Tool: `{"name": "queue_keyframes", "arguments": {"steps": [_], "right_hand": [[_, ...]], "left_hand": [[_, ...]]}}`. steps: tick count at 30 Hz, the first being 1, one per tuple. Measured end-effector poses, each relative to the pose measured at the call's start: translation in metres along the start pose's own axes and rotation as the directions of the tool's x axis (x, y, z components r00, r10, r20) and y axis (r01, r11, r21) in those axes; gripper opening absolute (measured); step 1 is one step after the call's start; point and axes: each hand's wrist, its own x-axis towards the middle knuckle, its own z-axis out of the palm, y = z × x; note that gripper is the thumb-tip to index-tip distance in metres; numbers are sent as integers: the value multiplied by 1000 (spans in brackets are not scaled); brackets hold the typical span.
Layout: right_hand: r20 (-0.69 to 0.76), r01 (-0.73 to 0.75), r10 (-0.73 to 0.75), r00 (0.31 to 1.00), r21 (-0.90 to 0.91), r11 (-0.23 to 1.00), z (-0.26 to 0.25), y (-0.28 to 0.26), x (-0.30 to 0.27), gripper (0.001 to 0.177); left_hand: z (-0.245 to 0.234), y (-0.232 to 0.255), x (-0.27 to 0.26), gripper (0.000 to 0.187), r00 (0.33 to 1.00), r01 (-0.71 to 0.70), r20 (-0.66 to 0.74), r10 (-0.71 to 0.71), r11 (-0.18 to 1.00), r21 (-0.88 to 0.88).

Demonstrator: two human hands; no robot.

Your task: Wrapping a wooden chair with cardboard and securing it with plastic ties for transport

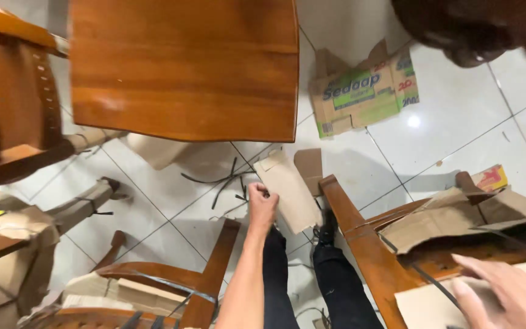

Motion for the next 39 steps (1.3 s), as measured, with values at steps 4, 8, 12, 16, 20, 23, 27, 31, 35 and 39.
{"name": "queue_keyframes", "arguments": {"steps": [4,8,12,16,20,23,27,31,35,39], "right_hand": [[-148,170,-185,972,-107,980,-2,-41,7,39],[-232,214,-229,946,-87,973,-23,-64,13,39],[221,47,-155,963,429,902,-60,-87,7,54],[311,-302,-9,950,928,220,-85,-139,-26,57],[256,-237,117,959,959,-158,-116,-142,-62,55],[303,-211,292,907,928,-308,-156,-144,-78,55],[184,-107,246,952,949,-298,-186,-139,-96,71],[459,-212,108,882,590,-779,-87,-83,-127,46],[240,-135,-43,970,380,-915,-93,-121,-134,63],[237,-46,81,968,483,-874,-99,-138,-145,72]], "left_hand": [[-21,93,-96,50,998,-54,-49,32,814,-578],[-43,185,-189,53,983,-90,48,175,700,-708],[-39,277,-288,60,931,-118,188,313,745,-657],[-19,295,-330,57,851,-115,298,431,709,-696],[-14,334,-387,62,731,365,644,224,669,-647],[-3,353,-394,104,486,582,855,183,662,-472],[11,364,-393,78,604,273,782,153,882,-383],[3,364,-369,72,623,-237,658,424,903,-358],[-5,374,-374,70,657,-390,651,379,911,-137],[-6,378,-389,68,731,-401,597,331,916,-17]]}}
